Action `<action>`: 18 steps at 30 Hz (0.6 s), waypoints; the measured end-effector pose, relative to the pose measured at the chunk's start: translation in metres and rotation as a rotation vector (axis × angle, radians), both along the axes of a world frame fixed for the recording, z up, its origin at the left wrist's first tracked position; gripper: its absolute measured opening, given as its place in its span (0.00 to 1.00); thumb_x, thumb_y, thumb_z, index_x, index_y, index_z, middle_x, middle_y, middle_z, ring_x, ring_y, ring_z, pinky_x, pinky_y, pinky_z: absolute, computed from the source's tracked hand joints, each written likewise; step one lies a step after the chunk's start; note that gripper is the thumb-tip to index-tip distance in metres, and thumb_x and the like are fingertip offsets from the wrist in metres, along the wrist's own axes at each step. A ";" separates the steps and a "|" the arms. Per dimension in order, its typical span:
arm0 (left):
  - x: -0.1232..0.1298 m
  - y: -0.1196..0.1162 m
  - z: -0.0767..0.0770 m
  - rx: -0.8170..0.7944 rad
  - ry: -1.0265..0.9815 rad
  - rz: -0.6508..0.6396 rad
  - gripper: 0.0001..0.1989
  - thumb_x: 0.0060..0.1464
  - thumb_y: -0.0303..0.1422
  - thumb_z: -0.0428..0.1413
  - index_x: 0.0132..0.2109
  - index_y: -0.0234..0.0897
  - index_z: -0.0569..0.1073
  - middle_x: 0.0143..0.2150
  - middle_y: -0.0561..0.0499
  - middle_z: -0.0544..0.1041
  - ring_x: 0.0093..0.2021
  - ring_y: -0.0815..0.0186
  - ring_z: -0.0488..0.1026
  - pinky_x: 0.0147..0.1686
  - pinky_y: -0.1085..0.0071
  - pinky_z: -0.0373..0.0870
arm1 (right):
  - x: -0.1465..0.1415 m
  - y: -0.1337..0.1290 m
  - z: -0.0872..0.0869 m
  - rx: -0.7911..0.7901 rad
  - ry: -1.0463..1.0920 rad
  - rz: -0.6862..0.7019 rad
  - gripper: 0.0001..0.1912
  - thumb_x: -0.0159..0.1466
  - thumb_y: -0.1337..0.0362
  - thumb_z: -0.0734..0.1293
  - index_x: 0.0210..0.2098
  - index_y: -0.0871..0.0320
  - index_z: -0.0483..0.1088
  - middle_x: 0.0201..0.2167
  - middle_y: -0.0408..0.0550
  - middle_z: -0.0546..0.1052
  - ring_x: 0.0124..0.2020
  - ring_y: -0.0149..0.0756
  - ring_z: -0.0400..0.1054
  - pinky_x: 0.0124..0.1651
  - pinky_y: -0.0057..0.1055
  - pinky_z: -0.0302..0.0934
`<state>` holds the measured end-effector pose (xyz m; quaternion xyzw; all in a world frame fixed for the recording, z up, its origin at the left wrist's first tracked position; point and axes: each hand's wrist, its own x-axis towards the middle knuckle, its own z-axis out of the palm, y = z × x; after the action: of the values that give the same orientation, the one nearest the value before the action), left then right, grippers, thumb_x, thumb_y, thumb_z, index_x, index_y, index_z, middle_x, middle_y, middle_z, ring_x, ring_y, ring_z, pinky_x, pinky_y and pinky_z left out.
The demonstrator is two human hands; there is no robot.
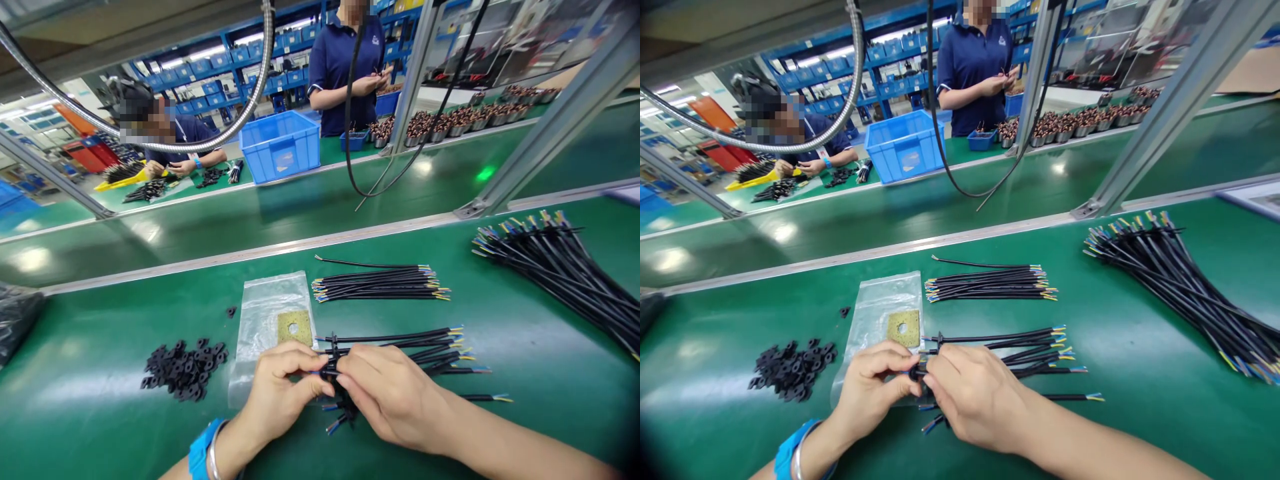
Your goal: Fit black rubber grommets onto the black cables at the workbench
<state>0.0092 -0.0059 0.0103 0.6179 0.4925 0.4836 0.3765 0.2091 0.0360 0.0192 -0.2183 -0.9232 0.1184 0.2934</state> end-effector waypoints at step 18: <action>-0.026 0.020 0.016 0.052 0.411 -0.019 0.21 0.44 0.40 0.67 0.47 0.42 0.79 0.42 0.47 0.80 0.42 0.61 0.76 0.44 0.66 0.74 | 0.013 0.020 0.000 -0.065 -0.119 -0.090 0.11 0.69 0.71 0.55 0.33 0.58 0.65 0.28 0.45 0.69 0.29 0.34 0.62 0.31 0.29 0.54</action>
<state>-0.0165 0.0143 0.0262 0.7177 0.5405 0.3562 0.2568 0.2221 0.0561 0.0191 -0.2754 -0.9240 0.1217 0.2356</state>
